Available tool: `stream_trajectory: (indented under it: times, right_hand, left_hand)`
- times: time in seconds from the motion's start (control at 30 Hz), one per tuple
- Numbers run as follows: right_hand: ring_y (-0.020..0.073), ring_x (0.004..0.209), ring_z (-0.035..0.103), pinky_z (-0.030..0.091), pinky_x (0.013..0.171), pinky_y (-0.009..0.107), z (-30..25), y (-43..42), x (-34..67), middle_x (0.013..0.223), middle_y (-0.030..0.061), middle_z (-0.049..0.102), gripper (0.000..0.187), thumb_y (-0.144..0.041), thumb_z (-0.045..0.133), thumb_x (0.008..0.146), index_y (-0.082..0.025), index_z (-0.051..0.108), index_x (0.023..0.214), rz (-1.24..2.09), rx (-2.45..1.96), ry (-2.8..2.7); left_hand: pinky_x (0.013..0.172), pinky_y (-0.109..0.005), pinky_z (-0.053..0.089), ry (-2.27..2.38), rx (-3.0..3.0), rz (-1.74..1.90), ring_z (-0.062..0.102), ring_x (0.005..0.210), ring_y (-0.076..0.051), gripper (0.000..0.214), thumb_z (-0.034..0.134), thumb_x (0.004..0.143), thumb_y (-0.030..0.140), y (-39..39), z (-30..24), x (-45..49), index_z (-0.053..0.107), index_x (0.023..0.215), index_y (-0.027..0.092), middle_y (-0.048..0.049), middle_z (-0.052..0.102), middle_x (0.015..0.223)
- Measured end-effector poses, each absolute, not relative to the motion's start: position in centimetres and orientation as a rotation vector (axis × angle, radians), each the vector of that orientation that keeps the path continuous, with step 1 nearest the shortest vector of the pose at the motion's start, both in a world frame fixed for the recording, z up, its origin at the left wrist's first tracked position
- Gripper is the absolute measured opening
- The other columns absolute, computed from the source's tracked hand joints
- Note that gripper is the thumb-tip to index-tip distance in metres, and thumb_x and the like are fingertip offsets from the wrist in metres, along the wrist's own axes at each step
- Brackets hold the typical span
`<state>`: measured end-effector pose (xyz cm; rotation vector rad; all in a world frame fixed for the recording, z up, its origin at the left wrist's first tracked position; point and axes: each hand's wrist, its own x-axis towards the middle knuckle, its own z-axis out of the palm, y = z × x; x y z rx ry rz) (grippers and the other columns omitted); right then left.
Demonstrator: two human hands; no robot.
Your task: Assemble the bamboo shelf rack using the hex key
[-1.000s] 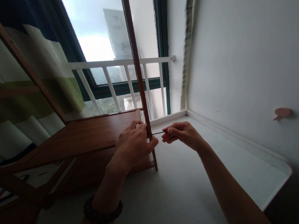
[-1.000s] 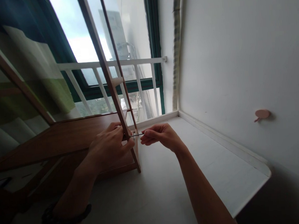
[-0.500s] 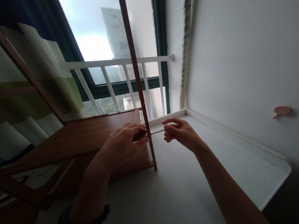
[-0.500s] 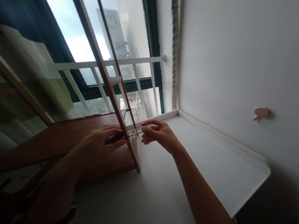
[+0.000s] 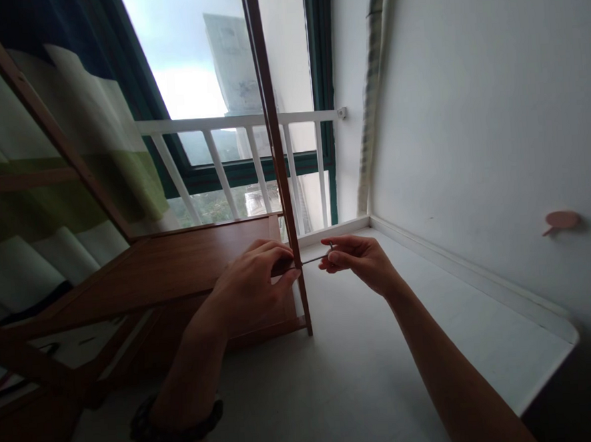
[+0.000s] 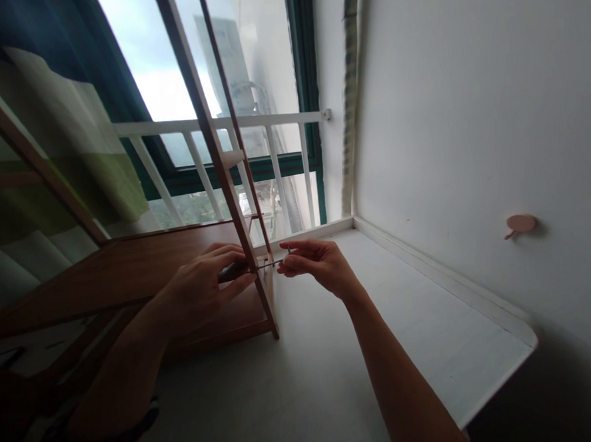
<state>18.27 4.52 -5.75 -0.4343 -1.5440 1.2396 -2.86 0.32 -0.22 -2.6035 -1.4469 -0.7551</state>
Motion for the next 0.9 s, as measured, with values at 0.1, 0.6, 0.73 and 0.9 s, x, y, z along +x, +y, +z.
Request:
stream_trajectory:
  times: [0.1, 0.6, 0.73, 0.9]
  right_hand:
    - [0.0155, 0.077, 0.068, 0.057, 0.072, 0.031, -5.9, 4.6, 18.3, 0.081, 0.0033, 0.071, 0.037, -0.026, 0.066, 0.072, -0.017, 0.062, 0.107, 1.22, -0.426, -1.548]
    - [0.0097, 0.032, 0.052, 0.035, 0.031, 0.016, -4.6, 3.1, 17.7, 0.033, -0.0042, 0.047, 0.038, -0.044, 0.053, 0.079, -0.014, 0.052, 0.056, 1.367, -0.692, -1.604]
    - [0.0072, 0.023, 0.04, 0.027, 0.026, 0.016, -4.6, 3.0, 17.3, 0.027, -0.0086, 0.032, 0.035, -0.039, 0.053, 0.078, -0.015, 0.049, 0.053, 1.711, -0.676, -1.433]
    - [0.0056, 0.026, 0.036, 0.029, 0.03, 0.016, -4.6, 3.2, 17.3, 0.029, -0.0079, 0.033, 0.033, -0.036, 0.051, 0.079, -0.016, 0.047, 0.053, 1.78, -0.669, -1.365]
  left_hand:
    - [0.083, -0.036, 0.045, -1.451, -2.594, -0.76, 0.056, 0.093, -0.021, 0.029, 0.05, 0.079, 0.042, 0.3, -0.3, -2.9, 0.063, 0.095, 0.022, -0.0042, 0.061, 0.104]
    - [0.083, -0.034, 0.046, -1.457, -2.623, -0.736, 0.054, 0.097, -0.021, 0.027, 0.05, 0.08, 0.039, 0.3, -0.1, -2.8, 0.063, 0.095, 0.022, -0.0048, 0.061, 0.104]
    - [0.082, -0.033, 0.046, -1.434, -2.632, -0.756, 0.054, 0.098, -0.021, 0.025, 0.049, 0.08, 0.038, 0.2, -0.1, -2.7, 0.063, 0.092, 0.021, -0.005, 0.062, 0.102]
    - [0.083, -0.034, 0.045, -1.47, -2.583, -0.758, 0.055, 0.096, -0.02, 0.025, 0.049, 0.08, 0.038, 0.0, -0.2, -2.6, 0.063, 0.093, 0.022, -0.0045, 0.062, 0.105]
